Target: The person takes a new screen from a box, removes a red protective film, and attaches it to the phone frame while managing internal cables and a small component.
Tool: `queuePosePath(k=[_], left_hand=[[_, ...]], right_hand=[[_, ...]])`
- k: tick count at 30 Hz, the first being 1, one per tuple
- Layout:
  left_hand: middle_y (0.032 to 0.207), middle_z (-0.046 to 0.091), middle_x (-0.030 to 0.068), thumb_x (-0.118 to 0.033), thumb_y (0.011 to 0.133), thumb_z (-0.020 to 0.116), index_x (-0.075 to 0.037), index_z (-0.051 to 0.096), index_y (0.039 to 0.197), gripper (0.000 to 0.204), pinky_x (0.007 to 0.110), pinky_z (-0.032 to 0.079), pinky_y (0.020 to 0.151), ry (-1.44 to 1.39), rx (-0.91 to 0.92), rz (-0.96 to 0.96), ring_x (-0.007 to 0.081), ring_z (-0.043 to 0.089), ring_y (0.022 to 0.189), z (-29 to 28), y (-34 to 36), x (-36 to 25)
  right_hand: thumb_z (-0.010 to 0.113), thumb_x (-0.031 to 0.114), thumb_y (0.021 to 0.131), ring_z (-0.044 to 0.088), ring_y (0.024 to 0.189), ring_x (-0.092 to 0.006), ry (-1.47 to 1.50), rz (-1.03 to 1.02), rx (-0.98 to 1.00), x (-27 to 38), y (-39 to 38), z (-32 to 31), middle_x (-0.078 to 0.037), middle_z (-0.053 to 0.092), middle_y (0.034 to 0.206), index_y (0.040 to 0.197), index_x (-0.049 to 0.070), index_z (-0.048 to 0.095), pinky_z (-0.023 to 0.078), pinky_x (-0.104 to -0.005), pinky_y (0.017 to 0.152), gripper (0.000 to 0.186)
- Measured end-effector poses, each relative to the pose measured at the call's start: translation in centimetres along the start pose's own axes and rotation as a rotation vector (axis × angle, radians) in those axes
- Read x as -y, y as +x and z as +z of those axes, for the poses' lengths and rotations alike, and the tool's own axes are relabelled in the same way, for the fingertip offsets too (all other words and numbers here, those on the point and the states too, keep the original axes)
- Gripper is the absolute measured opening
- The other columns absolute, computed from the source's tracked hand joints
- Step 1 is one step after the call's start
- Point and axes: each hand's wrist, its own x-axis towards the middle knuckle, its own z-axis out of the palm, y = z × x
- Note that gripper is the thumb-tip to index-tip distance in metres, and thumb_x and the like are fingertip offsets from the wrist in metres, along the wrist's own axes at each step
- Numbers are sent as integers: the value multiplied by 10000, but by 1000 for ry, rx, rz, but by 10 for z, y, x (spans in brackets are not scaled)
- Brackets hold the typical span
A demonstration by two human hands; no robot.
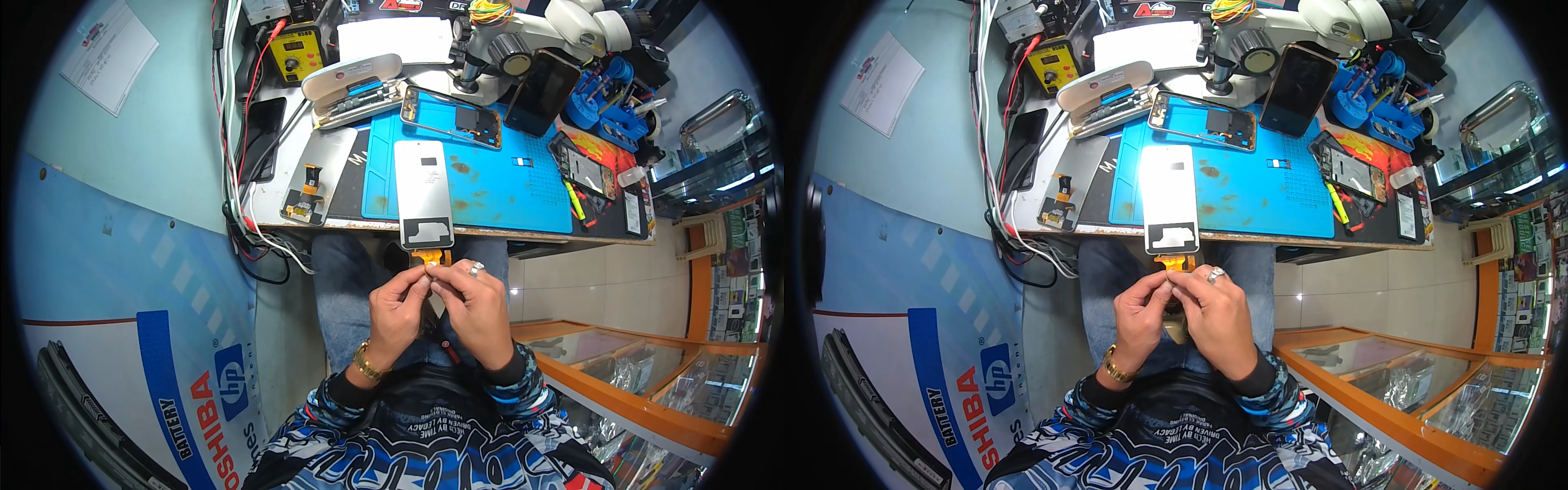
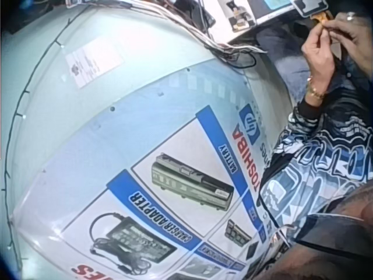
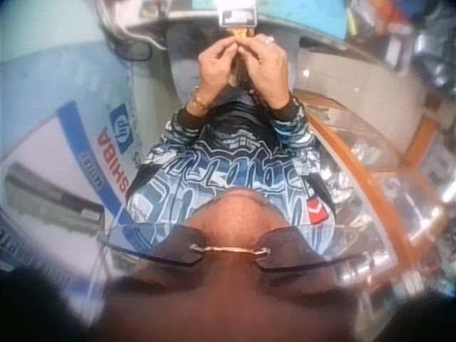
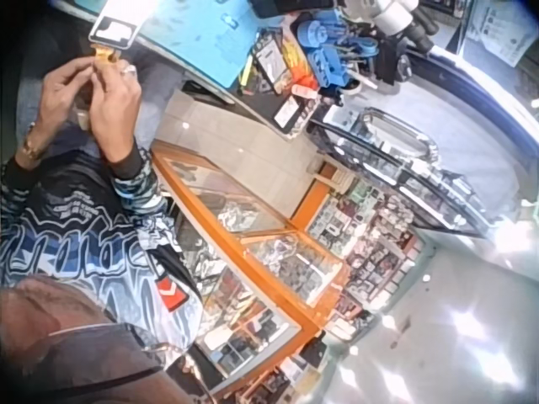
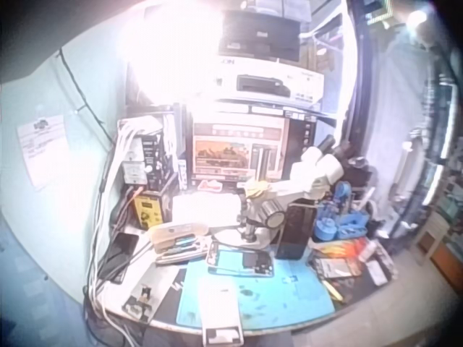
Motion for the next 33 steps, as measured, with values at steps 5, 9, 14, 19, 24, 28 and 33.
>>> queuePosePath(k=[5, 9, 14, 19, 24, 28, 33], left_hand=[[1017, 755, 69, -52, 996, 647, 49, 712, 1175, 215, 250, 556, 809, 41, -11, 5, 92, 675, 905, 1, -1, 0], [917, 765, 90, -59, 970, 675, 28, 731, 1141, 201, 256, 535, 711, 45, -60, 39, 88, 662, 790, 6, 0, -4], [913, 765, 83, -66, 973, 674, 22, 734, 1142, 199, 254, 537, 712, 76, -52, 69, 87, 670, 801, 4, 0, -1], [919, 763, 71, -84, 988, 667, 22, 727, 1154, 207, 249, 543, 724, 9, -36, 9, 93, 680, 808, 5, -1, -4], [966, 761, 76, -90, 1010, 644, 40, 711, 1175, 221, 254, 559, 757, -132, 5, -61, 118, 698, 836, 7, -1, -9], [1074, 740, 150, -42, 1017, 604, 44, 598, 1294, 290, 321, 592, 851, -278, 21, -65, 188, 723, 943, 7, -1, 1], [1129, 711, 221, 25, 1022, 533, -10, 394, 1359, 365, 374, 595, 928, -331, -26, -46, 231, 712, 1030, 7, -11, -8]], right_hand=[[691, -2, 866, 641, 791, -355, -37, -21, -7, 0, 0, 0, -167, 675, 851, 1029, -8, 734, 512, -419, 716, 168], [688, 4, 869, 635, 802, -361, -75, -39, -24, -2, 0, 1, -173, 673, 856, 1013, -4, 732, 511, -432, 714, 150], [690, 3, 866, 636, 818, -363, -81, -44, -20, -1, 1, 1, -176, 677, 865, 1009, -4, 729, 515, -433, 720, 148], [690, -15, 859, 643, 822, -364, -55, -51, -47, -4, 1, 3, -179, 674, 864, 1014, -9, 732, 519, -417, 722, 161], [690, -39, 874, 664, 753, -214, 247, 142, -152, -4, -1, -5, -121, 687, 854, 1020, -28, 743, 522, -338, 689, 155], [682, 13, 943, 554, 656, -97, 625, 305, -514, -52, -20, -25, -52, 649, 881, 1100, -8, 721, 452, -229, 579, 163], [614, 88, 1013, 499, 696, -64, 595, 288, -1121, -151, -44, -90, -14, 574, 885, 1256, 7, 598, 408, -223, 557, 257]])
